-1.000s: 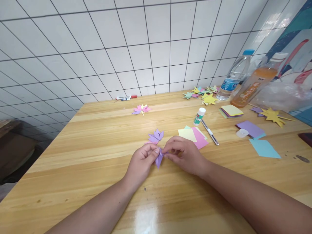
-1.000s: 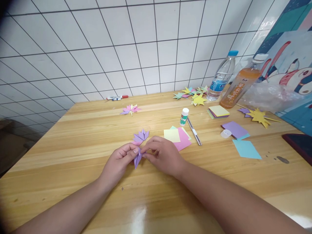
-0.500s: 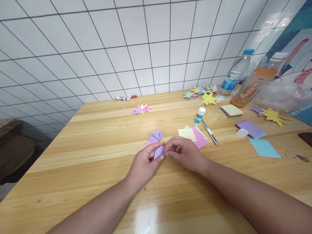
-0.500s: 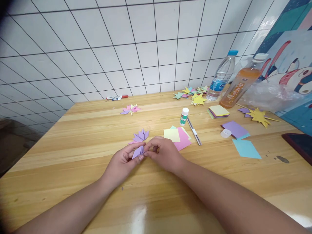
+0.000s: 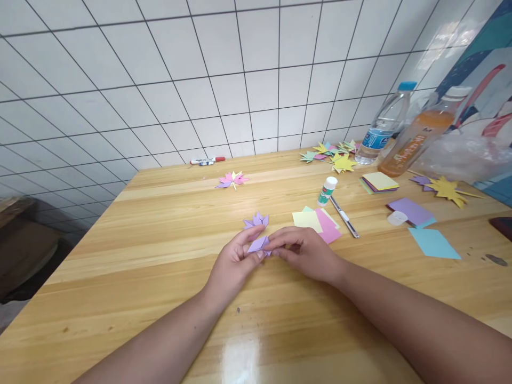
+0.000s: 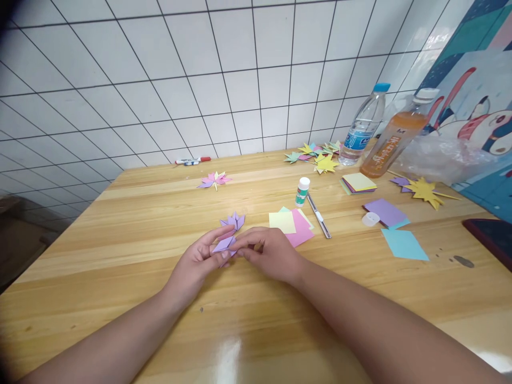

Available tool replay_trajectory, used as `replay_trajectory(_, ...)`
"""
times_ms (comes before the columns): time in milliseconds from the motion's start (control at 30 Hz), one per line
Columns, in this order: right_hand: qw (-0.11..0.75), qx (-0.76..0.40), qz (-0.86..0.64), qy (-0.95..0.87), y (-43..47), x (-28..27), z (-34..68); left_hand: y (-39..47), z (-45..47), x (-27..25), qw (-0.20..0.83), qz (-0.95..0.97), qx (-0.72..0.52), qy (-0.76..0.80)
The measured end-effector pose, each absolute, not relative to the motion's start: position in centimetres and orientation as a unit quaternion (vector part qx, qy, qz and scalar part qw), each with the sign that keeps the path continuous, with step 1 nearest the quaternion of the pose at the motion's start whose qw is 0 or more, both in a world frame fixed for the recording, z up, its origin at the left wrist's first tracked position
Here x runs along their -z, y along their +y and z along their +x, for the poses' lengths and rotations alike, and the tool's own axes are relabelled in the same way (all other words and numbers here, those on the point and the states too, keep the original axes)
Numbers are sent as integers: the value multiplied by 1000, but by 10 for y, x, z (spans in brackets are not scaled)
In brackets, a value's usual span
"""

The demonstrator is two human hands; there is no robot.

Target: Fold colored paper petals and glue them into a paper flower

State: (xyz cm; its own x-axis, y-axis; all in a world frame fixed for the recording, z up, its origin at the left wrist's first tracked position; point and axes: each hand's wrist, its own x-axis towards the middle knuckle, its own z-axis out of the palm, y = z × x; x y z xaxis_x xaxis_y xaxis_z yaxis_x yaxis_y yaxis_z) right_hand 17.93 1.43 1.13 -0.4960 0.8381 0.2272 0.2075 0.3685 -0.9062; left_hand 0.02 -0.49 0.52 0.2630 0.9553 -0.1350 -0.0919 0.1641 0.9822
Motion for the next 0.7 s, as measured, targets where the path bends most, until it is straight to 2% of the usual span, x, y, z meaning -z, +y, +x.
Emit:
replay_trajectory(200, 355, -368, -391, -765, 12, -10, 179, -6, 1, -4, 618, 501, -415, 442)
replay_trajectory(367, 396, -332, -357, -778, 14, -7, 178, -6, 2, -5, 620, 512, -410, 431)
replay_trajectory(467, 415, -328, -339, -778, 13, -6, 177, -6, 1, -5, 614, 516, -411, 434)
replay_trajectory(700, 398, -345, -358, -771, 9, -10, 176, -6, 2, -5, 616, 514, -413, 432)
